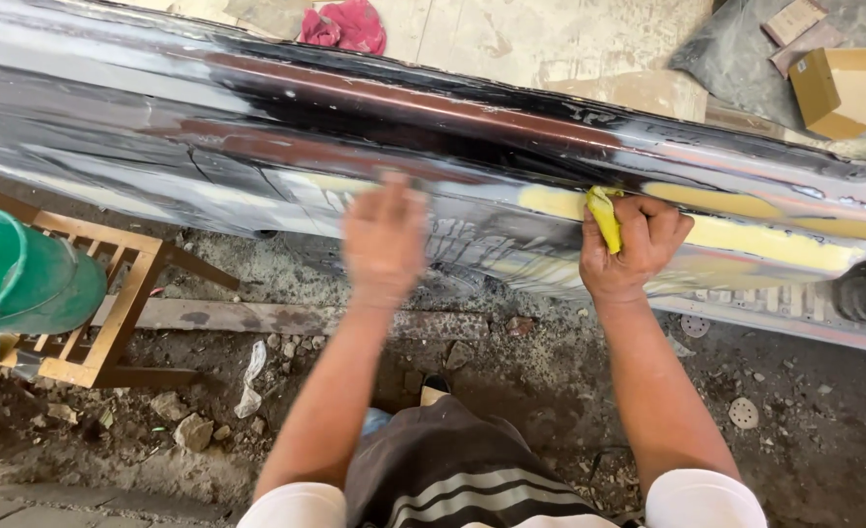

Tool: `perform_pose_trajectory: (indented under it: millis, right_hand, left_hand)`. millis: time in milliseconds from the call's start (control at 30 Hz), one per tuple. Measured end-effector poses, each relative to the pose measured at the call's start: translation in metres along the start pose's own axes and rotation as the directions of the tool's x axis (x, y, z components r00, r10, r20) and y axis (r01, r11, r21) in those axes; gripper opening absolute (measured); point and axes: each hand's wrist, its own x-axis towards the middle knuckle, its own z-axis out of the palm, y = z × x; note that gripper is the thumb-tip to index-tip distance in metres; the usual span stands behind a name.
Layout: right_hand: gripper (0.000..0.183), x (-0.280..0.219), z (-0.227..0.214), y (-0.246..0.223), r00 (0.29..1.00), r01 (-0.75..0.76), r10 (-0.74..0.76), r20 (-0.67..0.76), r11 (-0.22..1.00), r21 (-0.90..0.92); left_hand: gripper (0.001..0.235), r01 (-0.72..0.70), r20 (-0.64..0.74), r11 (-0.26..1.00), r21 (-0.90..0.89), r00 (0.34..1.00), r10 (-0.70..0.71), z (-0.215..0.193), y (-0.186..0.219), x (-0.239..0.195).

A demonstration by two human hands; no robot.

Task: Sanding and wiping a car door panel as part of a detailing or repair process.

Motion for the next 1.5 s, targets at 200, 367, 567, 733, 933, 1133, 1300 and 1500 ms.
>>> perform_pose_trajectory:
  millis: [200,367,567,733,933,1133,1300,1500]
  right_hand:
    - [0.025,0.001,-0.002,-0.005,1.0,-0.027,0.027,-0.007,1.0,0.01]
    - [0.026,0.001,-0.002,-0.001,1.0,0.004,-0.004,0.007,1.0,0.004]
    - [0.025,-0.006,0.001,0.001,1.0,-0.011,0.011,0.001,1.0,-0.008]
    - [0.026,-0.003,0.002,0.001,1.0,-0.005,0.004,-0.018,1.0,-0.018]
    - [0.028,0.0,-0.002,0.0,1.0,0.008,-0.008,0.018,1.0,-0.016]
    - [0.026,-0.003,0.002,-0.002,1.0,-0.023,0.023,-0.003,1.0,-0.009]
    - [0.025,-0.008,0.006,-0.007,1.0,-0.013,0.013,-0.01,0.999,-0.031]
    - [0.026,-0.008,0.012,-0.006,0.999,-0.035,0.034,-0.029,0.998,-0.054]
  left_hand:
    - [0.032,-0.347,-0.499,0.932,0.102,0.793,0.35,0.066,0.002,-0.015]
    - [0.029,-0.44,-0.197,0.888,0.131,0.866,0.459,0.059,0.054,-0.023]
    - [0.027,-0.24,-0.521,0.935,0.261,0.781,0.346,0.007,-0.029,-0.006]
    - [0.028,-0.149,-0.007,0.988,0.047,0.989,0.149,0.044,0.056,-0.022]
    - [0.034,0.211,0.461,0.925,-0.317,0.886,-0.044,0.025,0.021,-0.011]
    - [0.024,0.161,-0.376,0.818,-0.552,0.828,-0.417,0.025,0.011,-0.003]
    - [0.043,-0.536,-0.241,0.843,-0.048,0.825,0.511,0.061,0.076,-0.034]
    - [0.01,0.223,0.149,0.864,-0.451,0.973,-0.174,0.02,-0.079,-0.002]
